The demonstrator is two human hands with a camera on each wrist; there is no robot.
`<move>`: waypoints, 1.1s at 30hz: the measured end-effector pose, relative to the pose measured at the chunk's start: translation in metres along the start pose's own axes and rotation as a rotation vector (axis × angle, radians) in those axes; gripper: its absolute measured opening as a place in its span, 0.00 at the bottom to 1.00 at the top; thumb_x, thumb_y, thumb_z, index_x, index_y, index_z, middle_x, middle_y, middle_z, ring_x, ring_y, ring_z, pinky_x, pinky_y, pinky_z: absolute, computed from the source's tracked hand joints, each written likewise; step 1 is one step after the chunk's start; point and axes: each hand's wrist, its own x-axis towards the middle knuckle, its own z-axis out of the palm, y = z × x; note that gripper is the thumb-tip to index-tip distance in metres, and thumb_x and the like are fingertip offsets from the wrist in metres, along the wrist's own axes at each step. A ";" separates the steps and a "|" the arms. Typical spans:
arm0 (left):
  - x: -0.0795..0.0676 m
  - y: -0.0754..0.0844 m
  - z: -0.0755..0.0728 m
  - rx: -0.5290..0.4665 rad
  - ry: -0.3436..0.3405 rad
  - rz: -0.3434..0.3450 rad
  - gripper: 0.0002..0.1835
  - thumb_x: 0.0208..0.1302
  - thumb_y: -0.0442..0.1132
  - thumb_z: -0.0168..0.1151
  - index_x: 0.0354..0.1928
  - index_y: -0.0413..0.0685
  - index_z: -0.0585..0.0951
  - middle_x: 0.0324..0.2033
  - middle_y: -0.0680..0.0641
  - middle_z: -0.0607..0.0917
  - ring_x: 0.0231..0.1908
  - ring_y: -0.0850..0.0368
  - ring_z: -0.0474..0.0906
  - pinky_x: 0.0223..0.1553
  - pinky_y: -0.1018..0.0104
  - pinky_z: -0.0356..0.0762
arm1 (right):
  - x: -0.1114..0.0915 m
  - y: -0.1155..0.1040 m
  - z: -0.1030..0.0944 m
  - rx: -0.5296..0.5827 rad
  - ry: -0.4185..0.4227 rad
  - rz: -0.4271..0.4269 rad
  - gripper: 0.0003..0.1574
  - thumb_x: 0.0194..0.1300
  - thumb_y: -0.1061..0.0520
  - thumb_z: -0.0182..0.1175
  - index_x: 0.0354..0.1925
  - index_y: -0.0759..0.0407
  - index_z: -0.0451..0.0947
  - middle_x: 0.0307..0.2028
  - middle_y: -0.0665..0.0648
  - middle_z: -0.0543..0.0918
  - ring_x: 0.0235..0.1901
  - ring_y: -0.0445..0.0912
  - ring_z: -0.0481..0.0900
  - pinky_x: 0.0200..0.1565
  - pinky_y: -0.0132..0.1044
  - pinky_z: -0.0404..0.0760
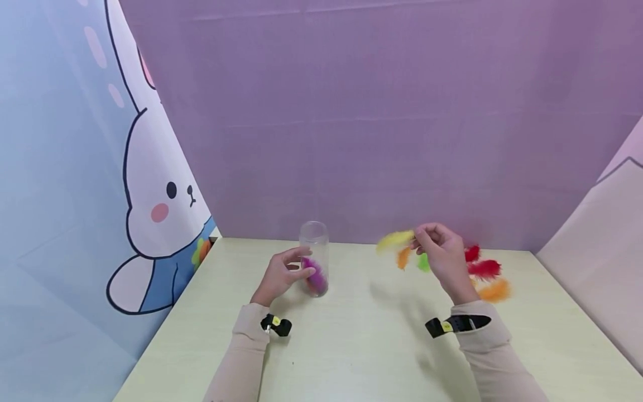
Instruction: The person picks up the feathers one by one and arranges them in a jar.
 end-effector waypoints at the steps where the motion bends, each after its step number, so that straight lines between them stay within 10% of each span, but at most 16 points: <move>1: 0.000 0.000 0.000 0.001 0.004 -0.001 0.28 0.57 0.44 0.78 0.61 0.53 0.83 0.58 0.46 0.86 0.57 0.48 0.82 0.60 0.49 0.82 | 0.001 -0.001 0.002 -0.001 -0.003 -0.006 0.18 0.75 0.53 0.60 0.47 0.70 0.76 0.30 0.45 0.86 0.32 0.42 0.85 0.37 0.29 0.86; 33: 0.002 -0.001 0.004 -0.009 -0.007 0.004 0.32 0.57 0.43 0.78 0.63 0.43 0.80 0.60 0.36 0.83 0.58 0.44 0.82 0.61 0.44 0.80 | 0.018 -0.051 0.067 0.092 0.005 -0.104 0.15 0.76 0.54 0.60 0.44 0.68 0.78 0.31 0.47 0.84 0.29 0.39 0.81 0.34 0.28 0.83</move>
